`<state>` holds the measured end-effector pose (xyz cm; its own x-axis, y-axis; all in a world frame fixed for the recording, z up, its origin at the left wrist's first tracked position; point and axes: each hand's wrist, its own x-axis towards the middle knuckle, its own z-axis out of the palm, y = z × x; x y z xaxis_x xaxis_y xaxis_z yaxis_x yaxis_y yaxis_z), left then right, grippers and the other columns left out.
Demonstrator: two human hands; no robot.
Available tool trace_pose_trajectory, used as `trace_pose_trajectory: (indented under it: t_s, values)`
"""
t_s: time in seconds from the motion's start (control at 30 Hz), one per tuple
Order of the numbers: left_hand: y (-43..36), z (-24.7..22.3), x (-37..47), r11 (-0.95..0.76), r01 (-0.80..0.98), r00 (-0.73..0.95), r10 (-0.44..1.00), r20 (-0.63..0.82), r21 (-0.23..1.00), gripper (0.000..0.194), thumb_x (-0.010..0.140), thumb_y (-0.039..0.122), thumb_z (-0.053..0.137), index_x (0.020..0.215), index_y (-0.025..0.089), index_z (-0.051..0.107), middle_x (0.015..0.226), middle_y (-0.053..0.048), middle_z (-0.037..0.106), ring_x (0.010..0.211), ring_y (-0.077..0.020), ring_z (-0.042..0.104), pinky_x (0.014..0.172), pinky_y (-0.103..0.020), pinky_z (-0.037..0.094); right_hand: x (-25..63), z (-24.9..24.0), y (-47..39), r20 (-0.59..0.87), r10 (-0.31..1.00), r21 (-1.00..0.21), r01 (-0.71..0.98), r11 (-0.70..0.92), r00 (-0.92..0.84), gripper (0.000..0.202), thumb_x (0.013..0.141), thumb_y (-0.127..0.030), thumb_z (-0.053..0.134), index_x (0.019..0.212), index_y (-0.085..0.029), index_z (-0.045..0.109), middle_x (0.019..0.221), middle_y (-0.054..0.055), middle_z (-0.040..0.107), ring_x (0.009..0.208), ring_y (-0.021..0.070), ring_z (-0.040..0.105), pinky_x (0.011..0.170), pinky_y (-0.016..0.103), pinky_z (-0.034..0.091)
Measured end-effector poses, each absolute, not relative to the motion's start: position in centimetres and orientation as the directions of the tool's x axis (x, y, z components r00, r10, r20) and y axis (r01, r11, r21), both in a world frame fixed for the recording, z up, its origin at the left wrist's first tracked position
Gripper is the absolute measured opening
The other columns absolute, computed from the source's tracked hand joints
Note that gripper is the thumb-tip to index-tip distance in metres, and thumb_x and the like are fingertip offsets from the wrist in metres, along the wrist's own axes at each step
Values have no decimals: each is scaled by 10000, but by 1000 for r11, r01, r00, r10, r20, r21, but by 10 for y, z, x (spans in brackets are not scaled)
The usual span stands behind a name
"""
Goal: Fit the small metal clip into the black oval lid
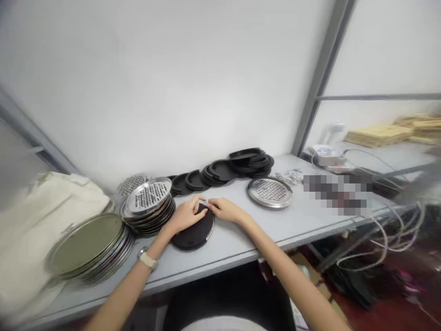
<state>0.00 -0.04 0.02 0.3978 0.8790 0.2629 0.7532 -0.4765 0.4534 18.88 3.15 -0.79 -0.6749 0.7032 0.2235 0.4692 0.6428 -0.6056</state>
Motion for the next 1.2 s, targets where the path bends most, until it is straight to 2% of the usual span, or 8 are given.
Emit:
trace_pose_trajectory:
  t_s: [0.5, 0.8, 0.9, 0.97, 1.0, 1.1, 1.13, 1.2]
  values:
    - [4, -4, 2, -490, 733, 418, 872, 256, 472, 162, 834, 317, 543, 952, 206, 539, 553, 76, 438, 528, -110, 465, 540, -223, 297, 194, -10, 31, 203, 724, -629, 479, 612, -659, 304, 929, -310, 366, 662, -180, 431, 541, -56, 396, 510, 91, 361, 517, 219, 261]
    - [1, -2, 2, -491, 737, 422, 871, 252, 464, 172, 833, 302, 542, 975, 206, 550, 563, 70, 458, 534, -114, 472, 533, -224, 295, 194, -10, 31, 193, 733, -631, 490, 601, -652, 293, 916, -294, 374, 664, -174, 463, 537, -55, 398, 502, 89, 358, 510, 224, 254]
    - [0, 1, 3, -511, 723, 426, 860, 282, 464, 229, 823, 294, 552, 1036, 211, 539, 567, 76, 448, 522, -109, 460, 527, -222, 300, 194, -11, 32, 200, 729, -631, 483, 607, -655, 286, 907, -286, 384, 663, -169, 480, 543, -52, 412, 510, 91, 362, 518, 226, 260]
    - [-4, 9, 6, -533, 694, 421, 846, 328, 484, 313, 807, 279, 569, 1106, 209, 509, 547, 89, 418, 494, -102, 439, 525, -219, 312, 195, -12, 32, 201, 727, -632, 480, 608, -657, 273, 898, -273, 389, 668, -167, 489, 547, -49, 422, 512, 92, 363, 518, 226, 260]
    - [-9, 14, 8, -550, 671, 419, 834, 358, 497, 293, 807, 272, 568, 1088, 206, 514, 537, 91, 399, 481, -97, 425, 519, -216, 319, 195, -11, 32, 199, 727, -633, 480, 607, -657, 265, 896, -266, 389, 674, -166, 493, 550, -49, 427, 513, 92, 364, 517, 225, 259]
    - [-42, 37, 14, -670, 563, 380, 730, 568, 484, 82, 854, 242, 489, 850, 191, 554, 521, 72, 358, 442, -83, 368, 486, -213, 328, 196, -8, 30, 199, 725, -636, 476, 608, -660, 268, 896, -262, 385, 662, -170, 475, 552, -51, 420, 523, 91, 363, 518, 221, 257]
    - [-60, 45, 15, -731, 523, 361, 656, 663, 439, 98, 859, 235, 480, 809, 188, 550, 515, 68, 364, 424, -79, 354, 471, -217, 329, 196, -7, 30, 200, 722, -635, 473, 610, -663, 278, 898, -267, 386, 647, -172, 457, 549, -52, 411, 525, 90, 359, 521, 221, 257]
    - [-100, 59, 15, -836, 485, 355, 457, 815, 257, 132, 856, 274, 506, 777, 193, 574, 517, 46, 425, 452, -94, 413, 498, -237, 374, 196, -6, 29, 196, 716, -633, 472, 614, -670, 299, 901, -275, 388, 621, -177, 420, 539, -57, 389, 522, 88, 346, 523, 222, 255]
